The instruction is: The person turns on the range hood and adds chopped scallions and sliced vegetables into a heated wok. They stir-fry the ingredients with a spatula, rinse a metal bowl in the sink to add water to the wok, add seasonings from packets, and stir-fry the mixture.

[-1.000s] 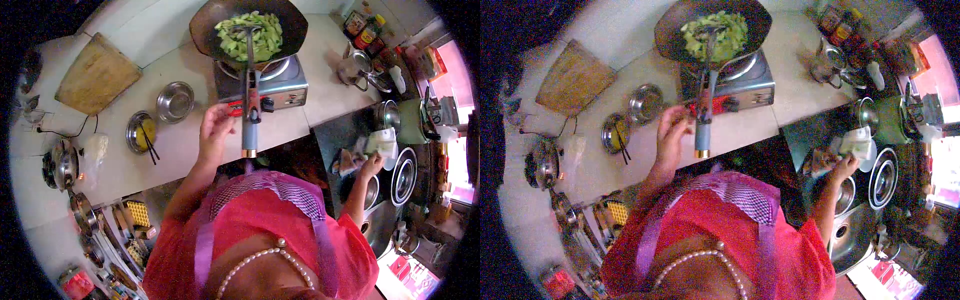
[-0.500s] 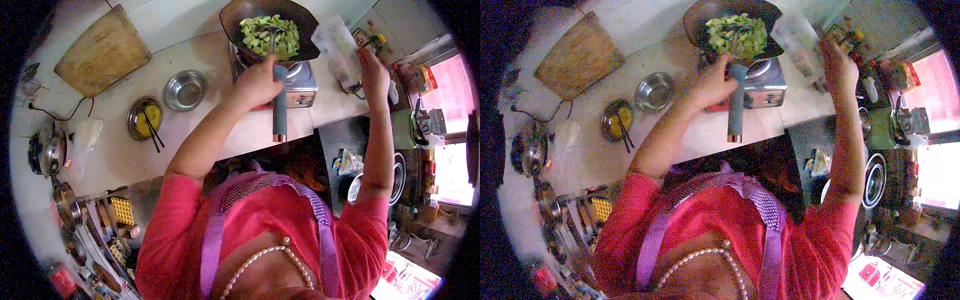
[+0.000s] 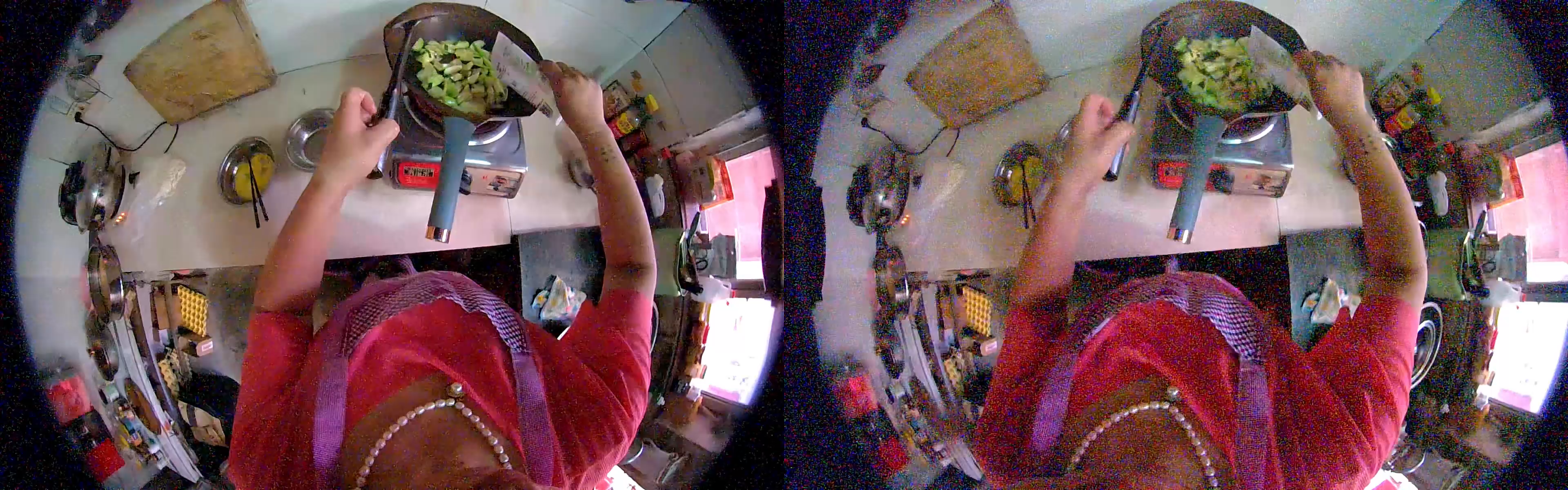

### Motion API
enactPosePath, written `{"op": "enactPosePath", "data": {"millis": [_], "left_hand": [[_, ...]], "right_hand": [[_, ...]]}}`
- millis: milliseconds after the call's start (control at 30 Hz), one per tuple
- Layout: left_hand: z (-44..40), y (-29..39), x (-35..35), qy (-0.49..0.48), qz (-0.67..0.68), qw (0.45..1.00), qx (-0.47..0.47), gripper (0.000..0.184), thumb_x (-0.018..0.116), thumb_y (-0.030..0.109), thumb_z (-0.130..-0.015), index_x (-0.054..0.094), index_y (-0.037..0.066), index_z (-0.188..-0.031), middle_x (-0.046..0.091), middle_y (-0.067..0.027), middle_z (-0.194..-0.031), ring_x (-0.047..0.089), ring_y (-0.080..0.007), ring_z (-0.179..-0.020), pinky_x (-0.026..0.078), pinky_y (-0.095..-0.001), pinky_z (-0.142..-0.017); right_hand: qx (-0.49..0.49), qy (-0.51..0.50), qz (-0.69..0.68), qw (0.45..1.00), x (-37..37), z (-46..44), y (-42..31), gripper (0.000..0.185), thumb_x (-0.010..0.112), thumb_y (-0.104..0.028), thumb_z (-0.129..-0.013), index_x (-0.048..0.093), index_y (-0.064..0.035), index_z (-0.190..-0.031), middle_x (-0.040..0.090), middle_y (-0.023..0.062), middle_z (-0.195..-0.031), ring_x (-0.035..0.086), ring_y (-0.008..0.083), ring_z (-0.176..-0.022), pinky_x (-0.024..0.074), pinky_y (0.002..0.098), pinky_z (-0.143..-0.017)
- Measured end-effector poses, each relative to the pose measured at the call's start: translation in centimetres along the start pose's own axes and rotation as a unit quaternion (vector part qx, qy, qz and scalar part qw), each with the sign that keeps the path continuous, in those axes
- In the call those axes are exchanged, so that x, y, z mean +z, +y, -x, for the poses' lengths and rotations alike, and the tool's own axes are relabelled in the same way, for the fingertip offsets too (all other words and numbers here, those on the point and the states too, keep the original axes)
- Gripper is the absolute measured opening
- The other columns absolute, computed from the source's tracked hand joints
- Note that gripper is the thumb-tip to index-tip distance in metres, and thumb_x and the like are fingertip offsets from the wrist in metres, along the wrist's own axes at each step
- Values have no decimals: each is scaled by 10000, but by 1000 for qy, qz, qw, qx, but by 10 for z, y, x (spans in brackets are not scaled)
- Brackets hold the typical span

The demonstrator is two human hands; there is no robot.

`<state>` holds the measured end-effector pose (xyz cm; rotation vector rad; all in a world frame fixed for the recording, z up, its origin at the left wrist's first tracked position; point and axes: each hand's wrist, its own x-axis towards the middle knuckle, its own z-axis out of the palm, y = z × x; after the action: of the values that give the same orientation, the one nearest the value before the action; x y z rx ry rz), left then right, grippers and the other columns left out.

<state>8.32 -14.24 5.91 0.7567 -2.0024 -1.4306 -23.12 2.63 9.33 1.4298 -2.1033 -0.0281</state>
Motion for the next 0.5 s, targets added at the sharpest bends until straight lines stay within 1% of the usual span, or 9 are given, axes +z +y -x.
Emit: {"op": "enactPosePath", "data": {"millis": [33, 100, 133, 167, 233, 267, 300, 400, 500], "left_hand": [[-1, 2, 0, 10, -35, 999, 8, 290, 582, 84, -666, 355, 54, -843, 398, -34, -708, 393, -106, -627, 361, -254, -544], [1, 2, 6, 12, -5, 1000, 29, 267, 573, 82, -684, 361, 73, -845, 405, -21, -709, 407, -100, -615, 357, -253, -515], [4, 2, 9, 11, 9, 999, 38, 256, 569, 82, -693, 364, 83, -845, 408, -15, -709, 414, -96, -609, 355, -253, -501], [7, 2, 12, 8, 21, 999, 48, 246, 565, 81, -701, 367, 93, -846, 412, -8, -709, 421, -93, -604, 353, -252, -487], [7, -1, 18, 14, -8, 999, 35, 280, 583, 111, -670, 360, 68, -834, 387, -20, -700, 389, -105, -620, 358, -265, -532], [4, 0, 20, 22, -20, 999, 32, 300, 592, 126, -655, 356, 56, -828, 374, -26, -695, 373, -111, -628, 361, -271, -554], [3, 1, 21, 24, -3, 999, 34, 298, 591, 123, -655, 355, 55, -824, 373, -26, -693, 372, -109, -626, 359, -270, -549], [6, -4, 29, 30, 54, 998, 33, 298, 593, 130, -651, 352, 53, -808, 378, -35, -686, 385, -114, -627, 361, -273, -542], [3, -6, 34, 26, 46, 998, 21, 301, 597, 137, -649, 355, 51, -806, 384, -41, -686, 394, -120, -622, 362, -277, -537]], "right_hand": [[16, 12, -15, 1000, -12, -5, -6, 277, 428, -96, -793, 523, -185, -1037, 600, 67, -930, 601, 270, -776, 488, 379, -629], [117, -6, -22, 993, -45, -14, -13, 264, 421, -91, -792, 532, -183, -1013, 597, 48, -936, 598, 261, -786, 488, 379, -636], [59, 22, -48, 997, -22, -12, -1, 251, 419, -94, -794, 520, -179, -1008, 595, 44, -935, 598, 262, -769, 488, 378, -605], [19, 9, -36, 999, -9, -10, 0, 251, 418, -96, -796, 518, -181, -1010, 594, 46, -931, 598, 265, -760, 488, 378, -600], [-55, -8, -6, 998, 0, -11, 2, 252, 416, -101, -799, 514, -186, -1015, 594, 49, -923, 598, 270, -742, 486, 380, -590], [-15, 45, -19, 999, -3, -11, 7, 264, 412, -111, -800, 513, -193, -1030, 593, 50, -916, 596, 278, -734, 483, 385, -592], [56, 39, -12, 998, -24, -13, 5, 268, 399, -132, -817, 515, -201, -1048, 591, 52, -925, 593, 283, -742, 477, 394, -618], [106, 146, -38, 983, -42, -10, 7, 238, 422, -127, -810, 536, -199, -1006, 607, 38, -885, 600, 280, -712, 488, 384, -577], [130, 178, -48, 974, -13, -9, 12, 233, 431, -121, -805, 542, -192, -997, 608, 48, -897, 600, 277, -712, 491, 383, -578]]}}
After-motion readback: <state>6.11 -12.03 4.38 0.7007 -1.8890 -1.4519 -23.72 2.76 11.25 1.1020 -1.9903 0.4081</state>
